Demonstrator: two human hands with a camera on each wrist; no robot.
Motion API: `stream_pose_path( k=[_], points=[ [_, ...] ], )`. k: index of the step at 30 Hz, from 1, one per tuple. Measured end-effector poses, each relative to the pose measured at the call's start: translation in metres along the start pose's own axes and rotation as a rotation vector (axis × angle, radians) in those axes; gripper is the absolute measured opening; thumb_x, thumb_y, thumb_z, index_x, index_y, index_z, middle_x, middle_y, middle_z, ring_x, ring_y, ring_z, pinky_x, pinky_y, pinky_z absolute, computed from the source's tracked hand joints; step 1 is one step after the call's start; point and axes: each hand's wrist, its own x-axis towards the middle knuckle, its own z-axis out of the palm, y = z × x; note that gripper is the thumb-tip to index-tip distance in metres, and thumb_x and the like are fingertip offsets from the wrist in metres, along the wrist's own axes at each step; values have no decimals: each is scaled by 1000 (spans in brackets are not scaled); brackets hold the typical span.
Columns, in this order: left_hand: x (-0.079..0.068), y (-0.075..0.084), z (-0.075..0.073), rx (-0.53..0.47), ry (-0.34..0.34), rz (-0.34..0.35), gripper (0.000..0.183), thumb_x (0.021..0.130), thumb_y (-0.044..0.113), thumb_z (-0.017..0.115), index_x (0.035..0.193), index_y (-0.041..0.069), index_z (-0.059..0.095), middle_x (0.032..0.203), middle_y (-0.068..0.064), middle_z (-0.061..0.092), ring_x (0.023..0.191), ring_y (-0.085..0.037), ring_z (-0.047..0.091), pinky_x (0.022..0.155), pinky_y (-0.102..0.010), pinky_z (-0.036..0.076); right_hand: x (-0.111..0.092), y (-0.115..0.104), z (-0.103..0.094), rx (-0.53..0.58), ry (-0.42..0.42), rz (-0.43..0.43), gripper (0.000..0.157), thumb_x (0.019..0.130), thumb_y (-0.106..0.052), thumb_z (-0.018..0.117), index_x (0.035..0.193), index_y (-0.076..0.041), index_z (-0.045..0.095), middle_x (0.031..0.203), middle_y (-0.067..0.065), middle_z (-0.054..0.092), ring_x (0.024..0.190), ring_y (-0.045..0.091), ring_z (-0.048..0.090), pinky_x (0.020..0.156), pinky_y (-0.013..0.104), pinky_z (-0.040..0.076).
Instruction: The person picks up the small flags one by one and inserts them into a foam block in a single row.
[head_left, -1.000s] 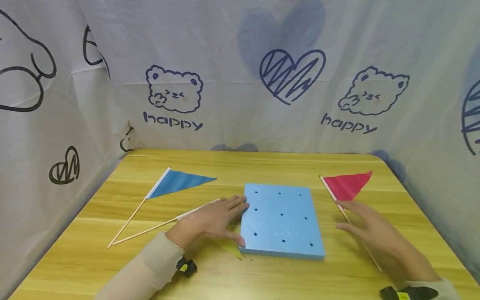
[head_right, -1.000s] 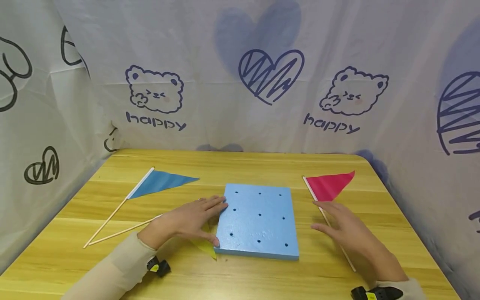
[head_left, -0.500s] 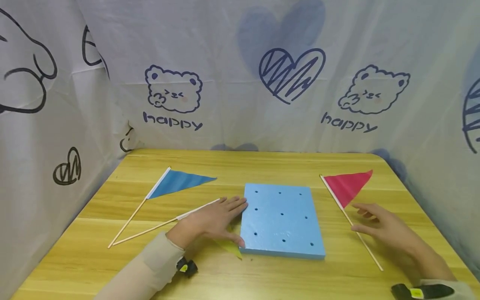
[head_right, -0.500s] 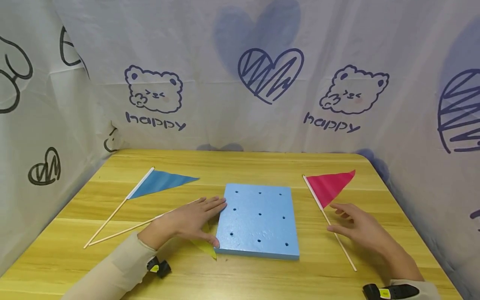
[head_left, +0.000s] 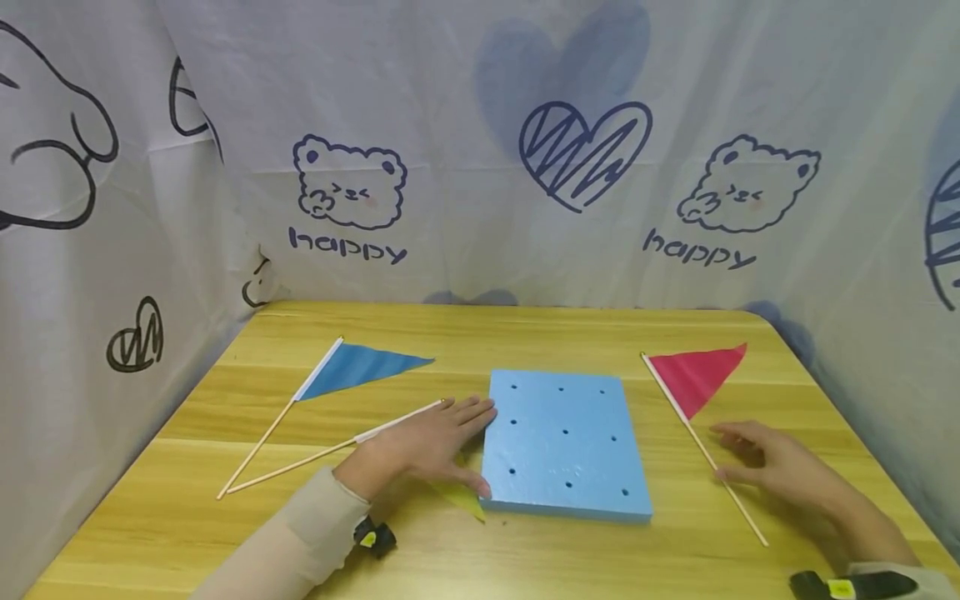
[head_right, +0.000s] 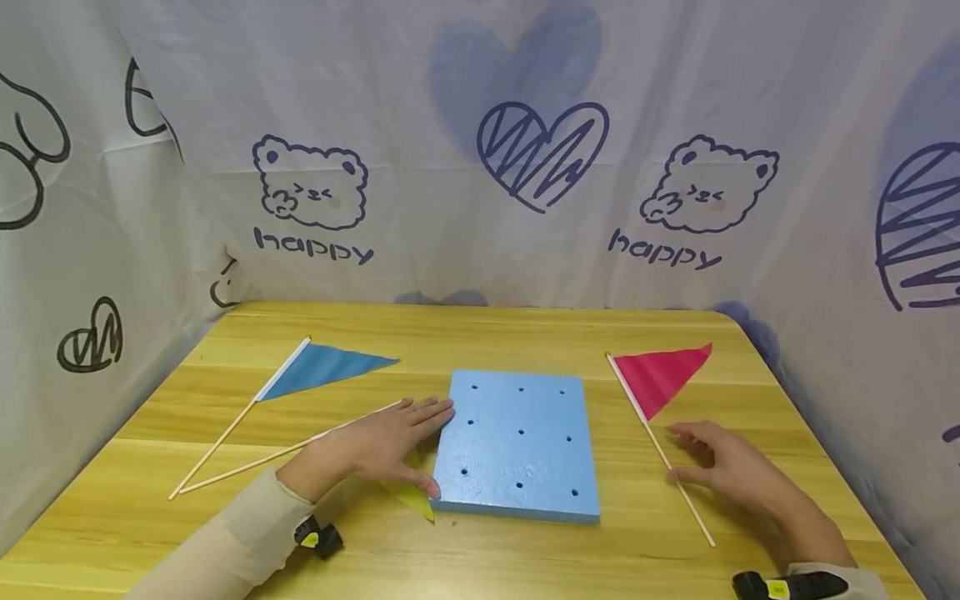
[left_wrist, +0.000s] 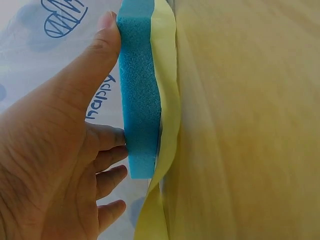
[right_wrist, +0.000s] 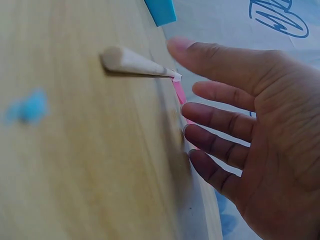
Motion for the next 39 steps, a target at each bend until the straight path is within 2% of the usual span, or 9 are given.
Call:
stream_pose_path(
  k=[3, 8, 12, 16, 23, 30, 35, 39],
  points=[
    [0, 0, 1, 7, 0, -4, 105, 66, 84, 26, 144, 16, 6, 149, -1, 5, 134, -21, 7, 107, -43, 14, -1, 1, 0, 12, -17, -17, 63, 77, -43, 65, 127, -9, 48, 113, 7, 57, 106, 29, 52, 84, 31, 45],
    [0, -1, 2, 5, 8, 4, 104, 67, 83, 27, 144, 16, 7, 149, -1, 6, 134, -22, 9, 106, -44, 15, -2, 2, 3, -4, -3, -61, 57, 77, -38, 67, 124, -8, 52, 108, 0, 55, 102, 19, 52, 82, 21, 43],
    [-1, 0, 1, -2, 10, 11, 104, 68, 83, 28, 144, 15, 7, 149, -2, 6, 134, -23, 9, 106, -44, 16, -2, 3, 3, -50, 15, -91, 52, 78, -37, 67, 120, -10, 55, 102, -3, 54, 95, 11, 51, 79, 22, 44],
    [-1, 0, 0, -2, 6, 9, 104, 68, 83, 28, 144, 15, 7, 149, -2, 6, 134, -23, 9, 106, -44, 16, -1, 4, 3, -76, 21, -90, 47, 79, -36, 66, 118, -10, 57, 98, -5, 54, 92, 10, 52, 79, 22, 44],
    [-1, 0, 0, -9, 9, 8, 104, 68, 82, 28, 144, 15, 8, 149, -2, 7, 134, -24, 10, 106, -45, 15, 1, 3, 2, -52, -15, -41, 43, 84, -28, 63, 120, -6, 55, 90, -3, 53, 82, 6, 50, 69, 24, 47],
    [-1, 0, 1, -1, 12, 8, 104, 68, 82, 29, 144, 15, 8, 148, -2, 7, 134, -25, 12, 106, -45, 16, 3, -3, 1, -89, -3, 29, 41, 81, -11, 61, 120, -2, 54, 85, -3, 55, 78, 8, 49, 66, 25, 45],
    [-1, 0, 1, -6, 13, 9, 104, 68, 82, 28, 144, 15, 8, 148, -2, 8, 134, -25, 12, 106, -46, 16, 3, -4, 0, -74, -32, 76, 43, 81, -12, 60, 122, 0, 52, 82, -2, 53, 73, 9, 47, 60, 24, 41],
    [-1, 0, 1, -8, 14, 11, 104, 68, 82, 28, 144, 15, 8, 148, -3, 8, 134, -25, 12, 105, -46, 17, 2, -4, -1, -65, -23, 94, 46, 79, -13, 61, 122, 1, 51, 80, -2, 53, 70, 8, 47, 58, 22, 40]
  ],
)
